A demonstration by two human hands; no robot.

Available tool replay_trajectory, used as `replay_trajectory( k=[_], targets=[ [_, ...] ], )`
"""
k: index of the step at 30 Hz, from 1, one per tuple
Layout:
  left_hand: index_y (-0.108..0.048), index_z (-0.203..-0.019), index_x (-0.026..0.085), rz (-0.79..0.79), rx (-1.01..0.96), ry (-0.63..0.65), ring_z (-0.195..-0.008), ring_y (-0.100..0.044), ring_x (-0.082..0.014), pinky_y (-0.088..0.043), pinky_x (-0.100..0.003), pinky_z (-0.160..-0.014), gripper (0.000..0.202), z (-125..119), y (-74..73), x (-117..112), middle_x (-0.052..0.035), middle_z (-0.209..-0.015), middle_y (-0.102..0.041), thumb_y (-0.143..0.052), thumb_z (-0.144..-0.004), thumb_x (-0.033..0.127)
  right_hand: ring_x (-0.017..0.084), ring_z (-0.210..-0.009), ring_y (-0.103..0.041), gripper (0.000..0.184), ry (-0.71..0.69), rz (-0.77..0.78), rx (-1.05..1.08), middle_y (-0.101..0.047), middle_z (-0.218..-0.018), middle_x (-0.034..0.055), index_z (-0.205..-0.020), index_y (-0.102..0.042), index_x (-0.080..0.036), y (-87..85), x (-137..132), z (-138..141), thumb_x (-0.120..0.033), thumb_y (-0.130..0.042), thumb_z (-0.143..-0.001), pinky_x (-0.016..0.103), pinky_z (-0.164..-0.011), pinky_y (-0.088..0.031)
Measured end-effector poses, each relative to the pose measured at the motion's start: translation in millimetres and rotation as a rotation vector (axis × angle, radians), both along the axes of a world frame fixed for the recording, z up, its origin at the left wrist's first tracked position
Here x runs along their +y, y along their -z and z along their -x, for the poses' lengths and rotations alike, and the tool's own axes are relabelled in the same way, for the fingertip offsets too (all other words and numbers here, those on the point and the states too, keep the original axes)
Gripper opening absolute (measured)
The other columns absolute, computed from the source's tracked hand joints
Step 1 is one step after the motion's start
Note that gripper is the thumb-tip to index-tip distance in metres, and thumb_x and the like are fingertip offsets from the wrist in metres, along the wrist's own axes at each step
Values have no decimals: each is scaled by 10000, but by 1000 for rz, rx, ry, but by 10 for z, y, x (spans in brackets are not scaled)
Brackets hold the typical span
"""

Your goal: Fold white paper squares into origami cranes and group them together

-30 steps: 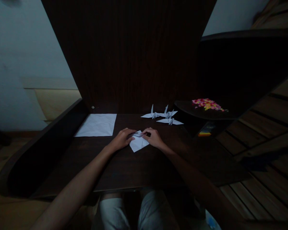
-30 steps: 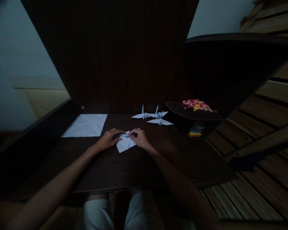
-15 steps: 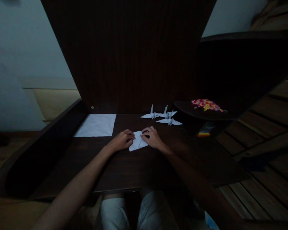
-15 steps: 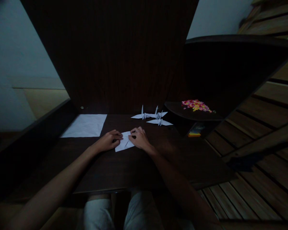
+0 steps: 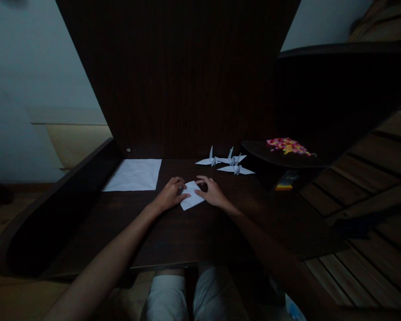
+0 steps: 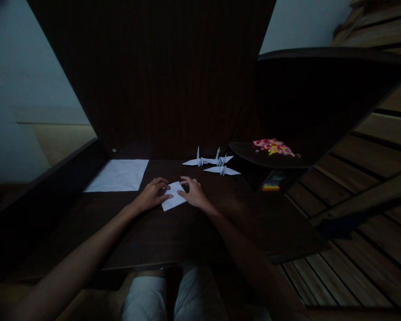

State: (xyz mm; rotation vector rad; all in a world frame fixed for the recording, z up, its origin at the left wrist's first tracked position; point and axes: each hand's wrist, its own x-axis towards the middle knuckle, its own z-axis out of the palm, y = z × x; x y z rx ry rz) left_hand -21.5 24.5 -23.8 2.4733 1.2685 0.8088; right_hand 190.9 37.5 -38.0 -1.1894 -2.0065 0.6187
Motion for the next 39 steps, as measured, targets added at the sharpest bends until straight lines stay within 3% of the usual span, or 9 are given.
replay_trajectory(
  k=[4,9,12,16,21,27,34,39],
  targets=[
    [-669,-848,183,-6,17,-30,-1121,-469,-282,-391,-457,-978,257,0,-26,-13,-96,-1187,-557,-653,-757,423,185,-1006,-583,562,-101,53,148,-670,-1019,31,-1272,-424,-223,-2,-15,38,-211,-641,-754,392,-942,-395],
    [-682,-801,194,-1,8,-77,-1115,-470,-283,-374,-470,-983,178,1,-27,4,-87,-1167,-586,-632,-781,364,233,-1104,-513,507,39,-35,26,-635,-1112,90,-1182,-506,-197,7,-34,75,-230,-685,-710,421,-949,-391],
    [-660,-886,193,28,-9,-160,-1073,-494,-291,-393,-481,-943,202,5,-1,19,-90,-1119,-611,-659,-755,347,238,-1114,-517,478,20,-9,14,-633,-1137,94,-1160,-500,-197,15,-23,69,-239,-678,-719,440,-962,-379],
    [-612,-1085,196,75,-11,-244,-1120,-470,-328,-392,-497,-933,430,12,19,30,-104,-1174,-594,-687,-715,403,207,-1088,-564,402,-56,29,146,-635,-1098,72,-1085,-495,-205,28,-2,65,-195,-654,-716,416,-978,-382],
    [-638,-976,229,107,10,-242,-1135,-471,-339,-377,-521,-930,318,13,0,26,-83,-1183,-598,-686,-711,400,185,-1015,-601,448,-115,105,320,-615,-1066,69,-1062,-469,-213,56,19,104,-152,-667,-664,383,-921,-455],
    [-552,-894,219,144,-39,-213,-987,-565,-276,-407,-456,-888,266,7,-46,5,-41,-977,-651,-687,-705,349,191,-1031,-573,544,-50,116,343,-577,-1126,93,-1109,-465,-206,86,51,108,-150,-693,-618,382,-922,-455],
    [-504,-1070,197,225,-161,-123,-752,-607,-175,-468,-300,-694,470,10,-81,-15,-4,-857,-632,-720,-673,327,149,-801,-576,692,-114,203,357,-604,-1027,66,-1201,-407,-221,76,43,77,-191,-730,-590,267,-624,-472],
    [-647,-972,193,208,-77,-76,-766,-603,-187,-469,-305,-705,356,21,-107,-11,-28,-849,-621,-721,-672,370,150,-754,-580,623,-177,252,282,-607,-826,-2,-1167,-478,-206,47,12,61,-217,-745,-604,266,-641,-458]
  ],
)
